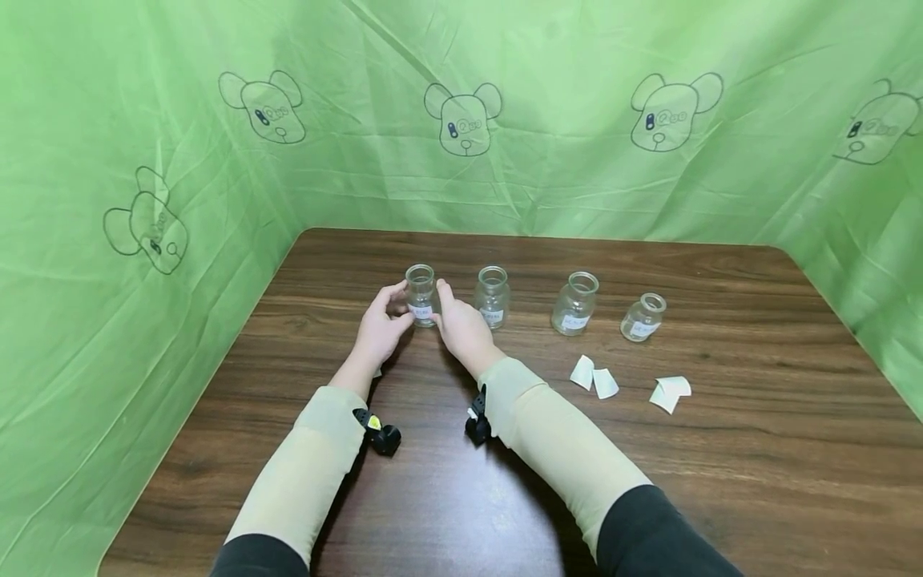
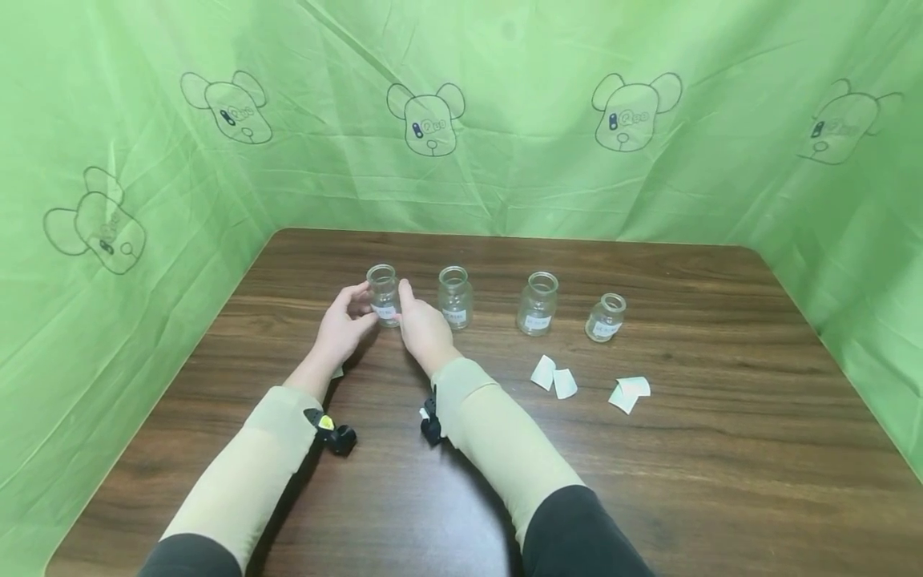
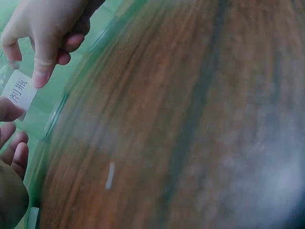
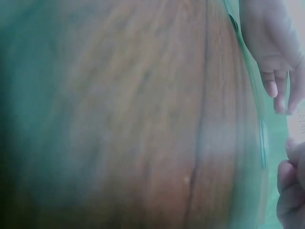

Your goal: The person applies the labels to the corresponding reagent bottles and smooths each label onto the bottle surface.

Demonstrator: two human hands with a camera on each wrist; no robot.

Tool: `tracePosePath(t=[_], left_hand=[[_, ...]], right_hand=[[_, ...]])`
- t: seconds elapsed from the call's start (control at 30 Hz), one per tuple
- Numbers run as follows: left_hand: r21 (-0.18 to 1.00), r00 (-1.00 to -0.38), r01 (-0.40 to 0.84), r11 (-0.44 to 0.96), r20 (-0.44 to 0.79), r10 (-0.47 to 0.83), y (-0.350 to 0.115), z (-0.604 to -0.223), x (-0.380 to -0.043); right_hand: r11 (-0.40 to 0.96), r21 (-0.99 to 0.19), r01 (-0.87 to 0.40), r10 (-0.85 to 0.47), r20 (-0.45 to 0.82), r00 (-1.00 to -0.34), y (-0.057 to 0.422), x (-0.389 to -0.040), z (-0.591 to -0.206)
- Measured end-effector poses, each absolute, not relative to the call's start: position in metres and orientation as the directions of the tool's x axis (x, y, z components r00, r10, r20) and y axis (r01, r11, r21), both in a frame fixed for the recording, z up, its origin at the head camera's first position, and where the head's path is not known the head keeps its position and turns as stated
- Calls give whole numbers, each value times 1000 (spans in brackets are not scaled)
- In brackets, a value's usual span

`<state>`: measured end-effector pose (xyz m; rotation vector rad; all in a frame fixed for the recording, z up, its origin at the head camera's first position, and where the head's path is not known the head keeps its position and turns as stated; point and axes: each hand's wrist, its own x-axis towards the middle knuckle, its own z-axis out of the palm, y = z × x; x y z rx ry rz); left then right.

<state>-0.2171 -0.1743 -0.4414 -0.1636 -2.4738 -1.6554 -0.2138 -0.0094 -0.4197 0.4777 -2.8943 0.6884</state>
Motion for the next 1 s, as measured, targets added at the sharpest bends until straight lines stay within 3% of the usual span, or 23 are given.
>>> tracePosePath(t=[0.33,0.7,1.0], left_hand=[[900,-976,191,392,218,-25,-178,-430,-218],[909,-959,206,363,261,-108,-180,-391,-237],[787,-955,239,568,297,-10,-187,-370,-250]], right_hand=[[800,-467,-377,-303,228,-925,-3,-206,-408],[682,-603,-415,-335,247,-909,37,-205,-353],[838,-447,-312,-266,165,-950,103,-211,-311]])
